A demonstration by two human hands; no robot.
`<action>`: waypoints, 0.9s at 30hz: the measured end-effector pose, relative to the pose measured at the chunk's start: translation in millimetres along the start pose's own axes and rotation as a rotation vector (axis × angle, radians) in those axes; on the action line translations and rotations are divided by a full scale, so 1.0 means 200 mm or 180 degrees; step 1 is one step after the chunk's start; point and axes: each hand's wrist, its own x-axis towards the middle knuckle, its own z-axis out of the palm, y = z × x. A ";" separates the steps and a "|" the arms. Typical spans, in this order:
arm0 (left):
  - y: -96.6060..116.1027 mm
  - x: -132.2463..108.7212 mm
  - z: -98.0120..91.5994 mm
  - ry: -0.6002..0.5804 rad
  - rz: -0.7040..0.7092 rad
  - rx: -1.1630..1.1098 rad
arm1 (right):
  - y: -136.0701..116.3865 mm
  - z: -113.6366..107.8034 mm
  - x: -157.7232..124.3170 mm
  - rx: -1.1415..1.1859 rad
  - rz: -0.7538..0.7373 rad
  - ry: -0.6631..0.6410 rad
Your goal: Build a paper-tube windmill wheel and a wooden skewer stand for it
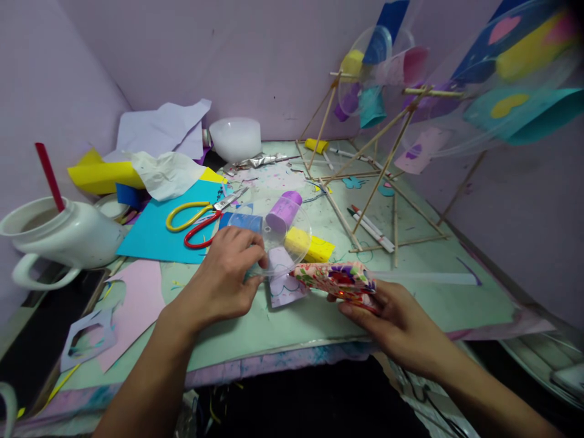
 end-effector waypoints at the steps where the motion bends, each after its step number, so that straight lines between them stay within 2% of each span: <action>1: 0.00 0.00 0.00 0.0004 0.0006 0.0004 | -0.01 0.00 0.00 0.0120 0.0016 0.0008; 7: 0.00 0.00 0.00 0.0032 0.0021 -0.0012 | -0.04 -0.02 0.00 0.0769 0.0183 0.0080; 13: -0.01 0.00 0.00 0.0033 0.0012 -0.0029 | -0.04 -0.02 0.01 0.0798 0.0155 0.0102; 18: -0.01 0.00 0.00 0.0048 0.0015 -0.0035 | -0.01 -0.01 0.00 0.0231 0.0102 -0.0069; 21: -0.01 0.00 0.00 0.0030 -0.0024 -0.0028 | 0.01 -0.01 0.00 -0.0194 0.0049 -0.0008; 27: 0.00 0.00 -0.01 -0.0003 -0.0050 -0.0022 | -0.01 -0.04 0.00 -0.1067 -0.0483 0.0070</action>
